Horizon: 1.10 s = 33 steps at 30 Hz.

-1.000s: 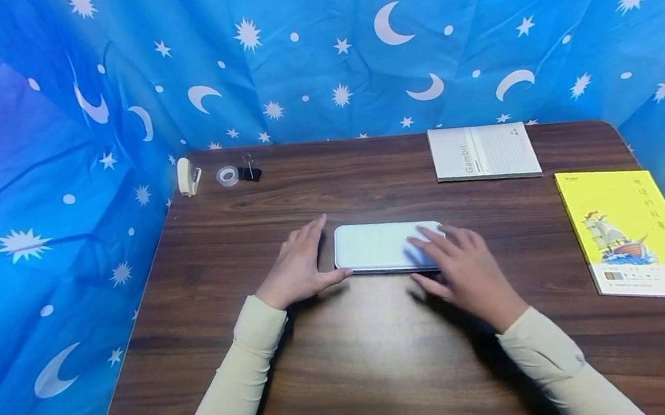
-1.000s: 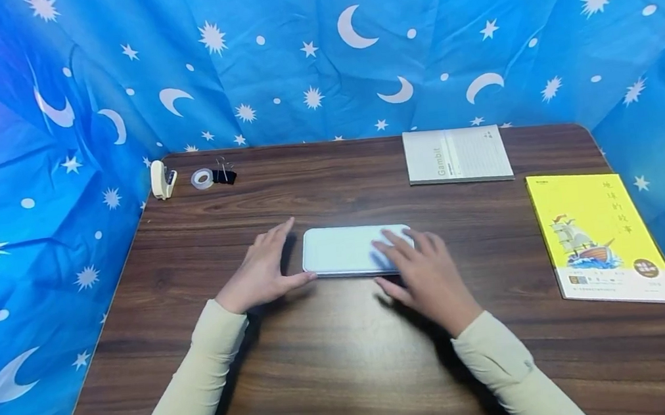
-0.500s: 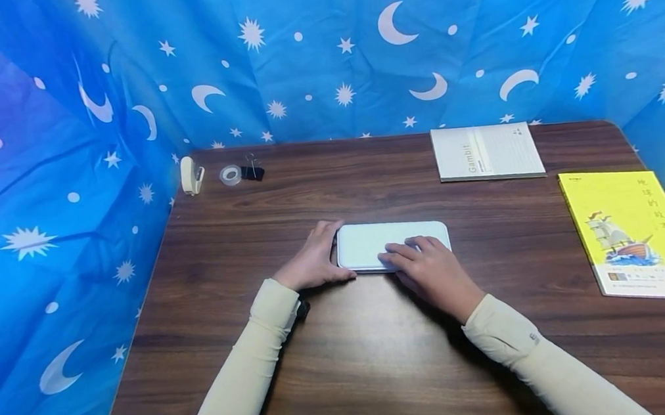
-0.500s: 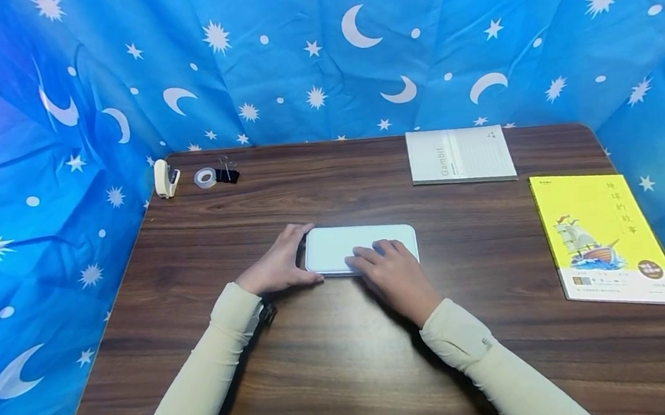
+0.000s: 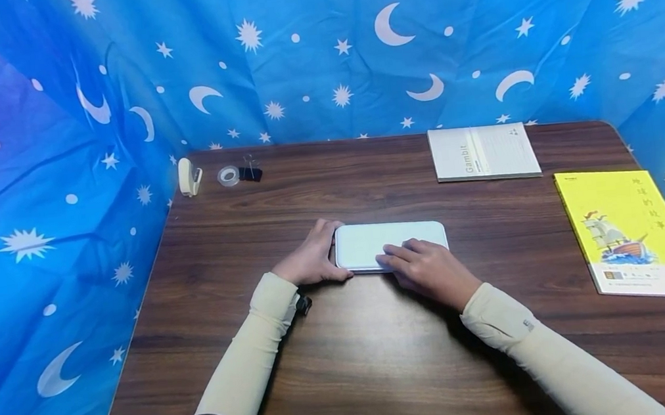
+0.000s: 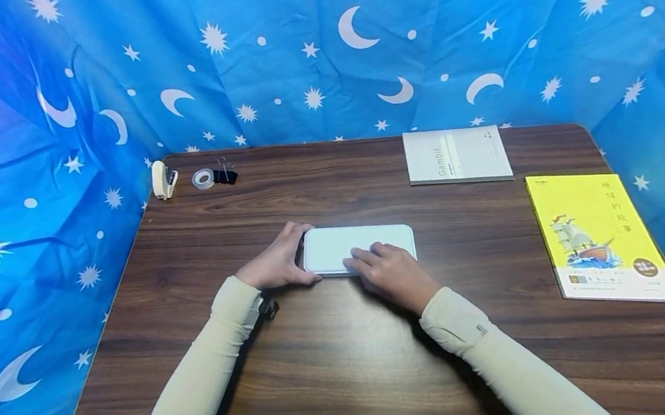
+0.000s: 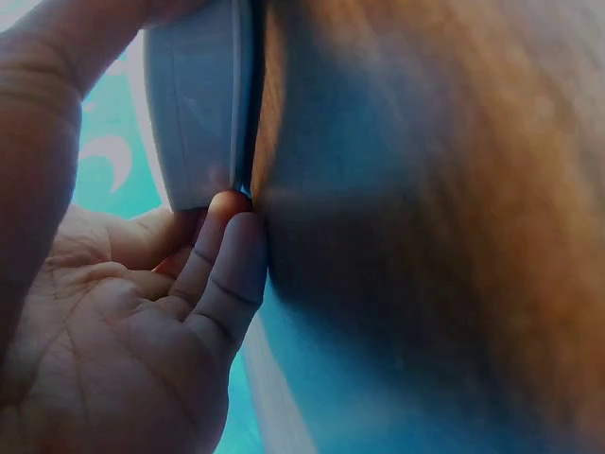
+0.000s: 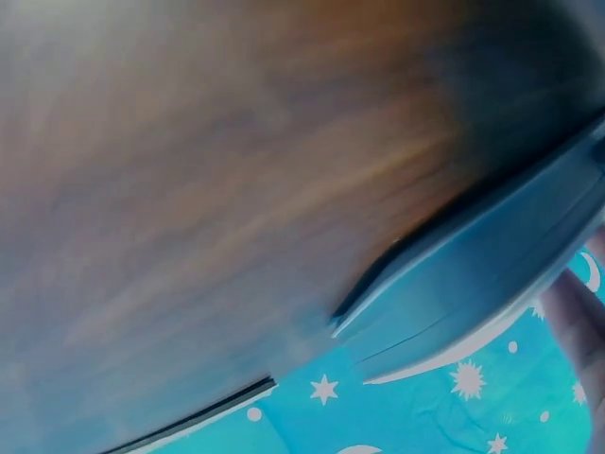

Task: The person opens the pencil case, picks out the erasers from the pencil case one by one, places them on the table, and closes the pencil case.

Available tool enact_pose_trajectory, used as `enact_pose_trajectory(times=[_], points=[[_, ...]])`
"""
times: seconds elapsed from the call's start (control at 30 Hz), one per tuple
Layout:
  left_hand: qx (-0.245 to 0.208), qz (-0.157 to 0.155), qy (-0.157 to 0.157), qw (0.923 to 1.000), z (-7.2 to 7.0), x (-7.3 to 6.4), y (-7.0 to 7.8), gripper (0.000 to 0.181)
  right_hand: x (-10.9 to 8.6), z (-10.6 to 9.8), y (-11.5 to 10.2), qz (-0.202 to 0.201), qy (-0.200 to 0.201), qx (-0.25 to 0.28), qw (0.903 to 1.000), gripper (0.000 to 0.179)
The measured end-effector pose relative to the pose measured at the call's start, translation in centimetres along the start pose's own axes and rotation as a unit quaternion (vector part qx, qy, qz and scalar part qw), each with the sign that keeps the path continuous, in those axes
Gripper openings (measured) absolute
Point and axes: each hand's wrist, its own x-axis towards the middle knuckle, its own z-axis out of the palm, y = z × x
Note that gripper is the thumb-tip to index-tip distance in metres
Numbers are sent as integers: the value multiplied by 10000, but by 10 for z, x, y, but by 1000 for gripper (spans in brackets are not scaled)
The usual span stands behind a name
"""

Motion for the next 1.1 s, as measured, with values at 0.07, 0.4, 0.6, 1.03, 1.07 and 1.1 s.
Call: enact_pose_trajectory(times=[0.07,0.4,0.6,1.03,1.07,1.1], points=[[2,40,-36,10000,-1,1,0,99,0,1,2,-161,82,-36,9998,35],[42,-3,-270,9996,-3,4,-2,100,1,7,11,-865,277,-336,9953,54],[100,127,-268,9995,-4,5,-3,100,1,7,12,-1154,274,-730,9903,53],[203,232,-315,9990,-5,8,-4,100,-2,9,20,-1636,435,-962,9809,48],[193,219,-297,9991,-5,7,-5,100,-3,9,21,-1604,418,-868,9823,49],[196,195,-284,9992,-5,7,-5,101,-4,8,22,-1554,382,-766,9841,50]])
